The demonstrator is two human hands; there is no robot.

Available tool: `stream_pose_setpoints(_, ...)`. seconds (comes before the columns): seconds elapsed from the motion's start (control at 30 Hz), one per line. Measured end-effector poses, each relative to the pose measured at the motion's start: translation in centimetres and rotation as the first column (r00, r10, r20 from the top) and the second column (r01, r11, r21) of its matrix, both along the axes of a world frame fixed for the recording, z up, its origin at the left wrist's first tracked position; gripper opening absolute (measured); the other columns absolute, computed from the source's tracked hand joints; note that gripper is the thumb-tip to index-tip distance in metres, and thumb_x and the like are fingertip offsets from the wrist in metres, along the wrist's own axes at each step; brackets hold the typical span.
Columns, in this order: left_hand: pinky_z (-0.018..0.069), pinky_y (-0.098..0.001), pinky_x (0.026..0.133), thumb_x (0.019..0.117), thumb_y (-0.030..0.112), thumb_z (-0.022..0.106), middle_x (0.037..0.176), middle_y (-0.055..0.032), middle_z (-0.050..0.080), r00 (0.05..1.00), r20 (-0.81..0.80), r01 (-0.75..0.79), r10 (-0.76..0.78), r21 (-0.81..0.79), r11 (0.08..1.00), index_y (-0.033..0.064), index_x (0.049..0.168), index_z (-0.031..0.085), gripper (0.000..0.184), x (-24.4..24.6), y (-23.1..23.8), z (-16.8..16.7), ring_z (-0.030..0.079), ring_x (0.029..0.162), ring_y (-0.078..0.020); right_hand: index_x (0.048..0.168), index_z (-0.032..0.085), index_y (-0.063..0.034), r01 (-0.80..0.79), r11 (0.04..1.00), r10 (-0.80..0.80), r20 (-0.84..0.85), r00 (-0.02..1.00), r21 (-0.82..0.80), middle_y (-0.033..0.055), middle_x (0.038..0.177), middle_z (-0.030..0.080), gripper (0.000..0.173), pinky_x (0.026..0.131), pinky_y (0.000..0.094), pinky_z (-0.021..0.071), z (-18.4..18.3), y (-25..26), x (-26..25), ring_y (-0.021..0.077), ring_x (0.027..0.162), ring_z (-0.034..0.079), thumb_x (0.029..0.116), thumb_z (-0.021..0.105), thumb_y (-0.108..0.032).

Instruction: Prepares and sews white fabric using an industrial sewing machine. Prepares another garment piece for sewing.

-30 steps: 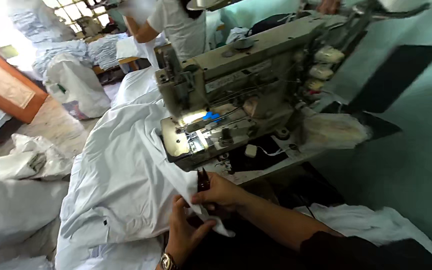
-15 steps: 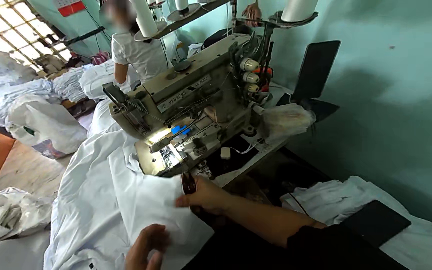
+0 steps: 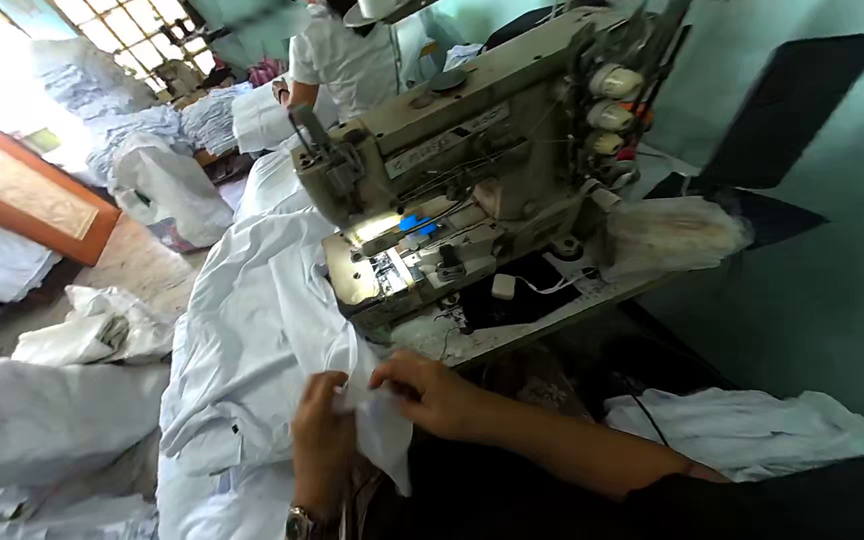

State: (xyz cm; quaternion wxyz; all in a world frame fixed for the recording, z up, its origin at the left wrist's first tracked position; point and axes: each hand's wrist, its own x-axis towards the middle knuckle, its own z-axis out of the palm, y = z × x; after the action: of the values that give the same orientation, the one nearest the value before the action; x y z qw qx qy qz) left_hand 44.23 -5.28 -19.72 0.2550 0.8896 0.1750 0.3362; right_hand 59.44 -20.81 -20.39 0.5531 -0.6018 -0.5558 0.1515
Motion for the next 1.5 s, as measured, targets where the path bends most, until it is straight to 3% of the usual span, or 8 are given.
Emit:
stream_pose_setpoints(0.23, 0.0484, -0.0330, 0.105, 0.0925, 0.002, 0.053, 0.117, -0.0211, 0.063, 0.981, 0.162, -0.148, 0.102, 0.298, 0.943, 0.0015, 0.102, 0.067, 0.017, -3.3, 1.4, 0.8, 0.060, 0.119, -0.0247, 0.106, 0.071, -0.0030, 0.376, 0.921, -0.390, 0.197, 0.900, 0.103, 0.0125, 0.099, 0.066, 0.019, 0.071, 0.0279, 0.0572, -2.2, 0.1, 2.2, 0.0155, 0.082, 0.064, 0.0901, 0.061, -0.008)
stream_pose_setpoints(0.43, 0.0604, -0.0414, 0.070, 0.0814, -0.002, 0.067, 0.117, -0.0256, 0.063, 0.965, -0.057, -0.228, 0.256, 0.307, 0.924, -0.0006, 0.130, 0.065, 0.048, -5.7, 1.3, -4.3, 0.070, 0.086, -0.0302, 0.100, 0.067, -0.0038, 0.101, 0.992, -0.124, -0.800, 0.587, -0.080, 0.0035, 0.074, 0.069, 0.006, 0.045, 0.0161, 0.0468, -0.9, -0.8, 3.2, 0.0040, 0.051, 0.057, 0.0951, 0.066, -0.001)
stream_pose_setpoints(0.53, 0.0599, -0.0284, 0.073, 0.0945, 0.003, 0.063, 0.095, -0.0071, 0.072, 0.986, 0.035, -0.153, 0.164, -0.214, 0.965, -0.0100, 0.136, 0.049, 0.046, -6.1, 0.9, -4.4, 0.069, 0.079, -0.0106, 0.101, 0.067, -0.0101, -0.210, 0.977, 0.096, -0.933, 0.347, 0.022, -0.0014, 0.070, 0.063, 0.009, 0.046, 0.0138, 0.0450, -1.6, -0.9, 3.4, -0.0004, 0.049, 0.051, 0.1024, 0.058, -0.011)
stream_pose_setpoints(0.6, 0.0626, -0.0312, 0.077, 0.1010, 0.006, 0.055, 0.095, -0.0059, 0.073, 0.937, 0.320, 0.168, 0.139, -0.763, 0.624, 0.0022, 0.137, 0.043, 0.038, -6.0, 1.1, -2.7, 0.073, 0.083, -0.0127, 0.102, 0.067, -0.0138, -0.287, 0.955, 0.163, -0.934, 0.319, 0.069, -0.0046, 0.069, 0.061, 0.008, 0.046, 0.0118, 0.0417, -2.2, -0.5, 3.6, -0.0033, 0.048, 0.047, 0.1028, 0.059, -0.015)
stream_pose_setpoints(0.7, 0.0637, -0.0374, 0.079, 0.1059, 0.014, 0.044, 0.100, -0.0066, 0.075, 0.837, 0.485, 0.430, 0.255, -0.870, 0.242, 0.0108, 0.123, 0.057, 0.021, -6.0, 1.4, -0.6, 0.075, 0.090, -0.0177, 0.108, 0.062, -0.0163, -0.312, 0.949, 0.160, -0.933, 0.323, 0.054, -0.0050, 0.067, 0.059, 0.009, 0.045, 0.0123, 0.0403, -3.1, 0.0, 3.8, -0.0028, 0.048, 0.047, 0.1015, 0.059, -0.011)
stream_pose_setpoints(0.87, 0.0627, -0.0331, 0.073, 0.1032, 0.008, 0.047, 0.091, -0.0049, 0.070, 0.896, 0.420, 0.326, 0.142, -0.841, 0.432, 0.0046, 0.123, 0.055, 0.022, -6.3, 3.0, -1.2, 0.071, 0.078, -0.0130, 0.106, 0.067, -0.0157, -0.266, 0.962, 0.159, -0.924, 0.347, 0.066, -0.0041, 0.073, 0.062, 0.010, 0.045, 0.0140, 0.0416, -3.4, 0.1, 3.7, -0.0019, 0.048, 0.047, 0.1003, 0.061, -0.011)
stream_pose_setpoints(1.13, 0.0537, -0.0216, 0.078, 0.0829, 0.001, 0.072, 0.095, 0.0019, 0.070, 0.988, 0.152, 0.085, -0.017, -0.454, 0.887, 0.0077, 0.100, 0.077, 0.019, -7.2, 3.0, -1.7, 0.063, 0.088, -0.0055, 0.110, 0.081, -0.0169, -0.057, 0.995, 0.037, -0.232, 0.972, -0.080, -0.0057, 0.086, 0.062, 0.021, 0.063, 0.0108, 0.0430, -3.3, 0.0, 3.7, -0.0040, 0.072, 0.051, 0.0906, 0.072, -0.012)
stream_pose_setpoints(1.5, 0.0488, -0.0151, 0.075, 0.0871, 0.011, 0.073, 0.085, 0.0017, 0.066, 0.979, 0.133, -0.150, 0.157, -0.061, 0.987, 0.0081, 0.099, 0.080, 0.015, -5.5, 2.2, -2.0, 0.058, 0.081, -0.0005, 0.112, 0.081, -0.0275, 0.165, 0.982, -0.148, 0.161, 0.976, -0.096, -0.0002, 0.082, 0.059, 0.022, 0.063, 0.0194, 0.0473, -4.2, 0.4, 3.3, 0.0035, 0.071, 0.054, 0.0977, 0.067, -0.036)
